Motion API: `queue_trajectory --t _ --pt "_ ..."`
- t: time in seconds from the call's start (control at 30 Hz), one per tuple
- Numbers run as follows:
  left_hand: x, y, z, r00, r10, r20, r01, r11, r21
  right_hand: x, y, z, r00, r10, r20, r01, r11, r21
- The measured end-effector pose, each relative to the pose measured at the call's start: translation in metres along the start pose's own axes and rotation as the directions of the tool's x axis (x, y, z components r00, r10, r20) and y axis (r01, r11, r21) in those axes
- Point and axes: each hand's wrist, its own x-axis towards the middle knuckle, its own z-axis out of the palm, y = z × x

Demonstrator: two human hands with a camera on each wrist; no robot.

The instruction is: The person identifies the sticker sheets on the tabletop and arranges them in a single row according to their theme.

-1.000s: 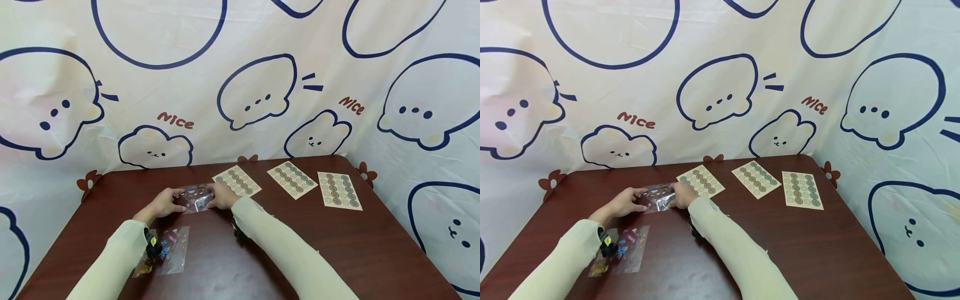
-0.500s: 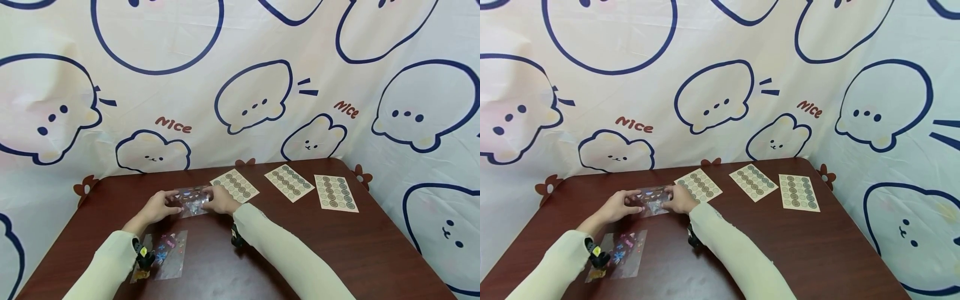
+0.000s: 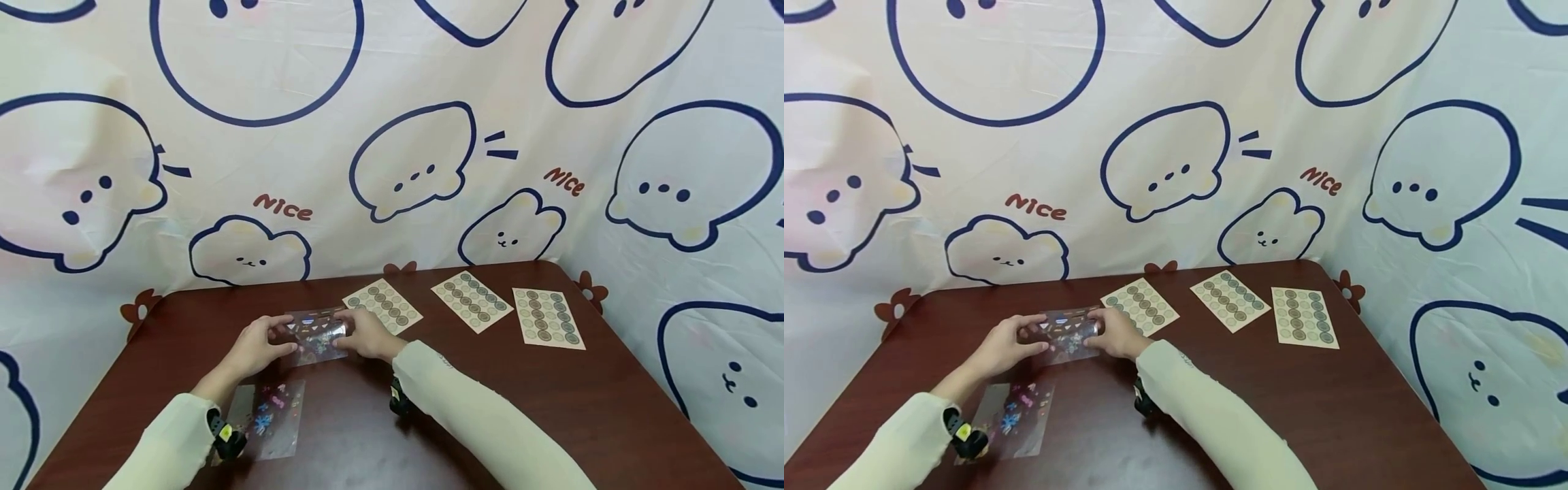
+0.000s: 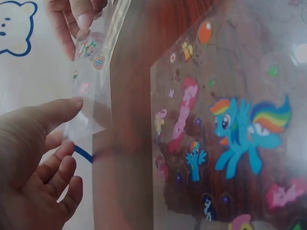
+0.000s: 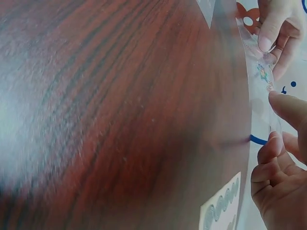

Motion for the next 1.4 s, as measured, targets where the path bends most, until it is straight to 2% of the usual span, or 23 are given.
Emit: queue_trajectory --t 0.2,0.47,0.6,0.97,1.17,1.4 --pt "-0.007 0.006 -0.003 0.998 0.037 -0.043 -0.037 0.999 -0.006 -0.007 -0.005 -0.006 0.999 -0.042 -0.019 0.042 0.999 0.008" --pt "-0.015 0.013 0.004 0.997 0.011 -0.075 -0.013 1.000 -0.025 -0.015 -0.003 -0.007 0.994 -0.102 -0.033 0.104 0.992 0.069" --pt "-0.018 0.018 0.008 0.994 0.025 -0.108 -0.029 0.999 -0.033 -0.021 0.000 -0.009 0.994 -0.097 -0.057 0.101 0.992 0.079" --pt "-0.025 0.022 0.012 0.987 0.045 -0.152 -0.052 0.998 -0.039 -0.034 -0.002 -0.018 0.993 -0.107 -0.043 0.109 0.992 0.060" --pt "-0.031 0.024 0.015 0.987 0.059 -0.152 -0.067 0.997 -0.046 -0.042 0.000 -0.019 0.994 -0.109 -0.031 0.111 0.990 0.082" --pt "-0.042 0.022 0.020 0.986 0.074 -0.152 -0.091 0.990 -0.108 -0.055 0.004 -0.012 0.995 -0.096 -0.025 0.098 0.989 0.108"
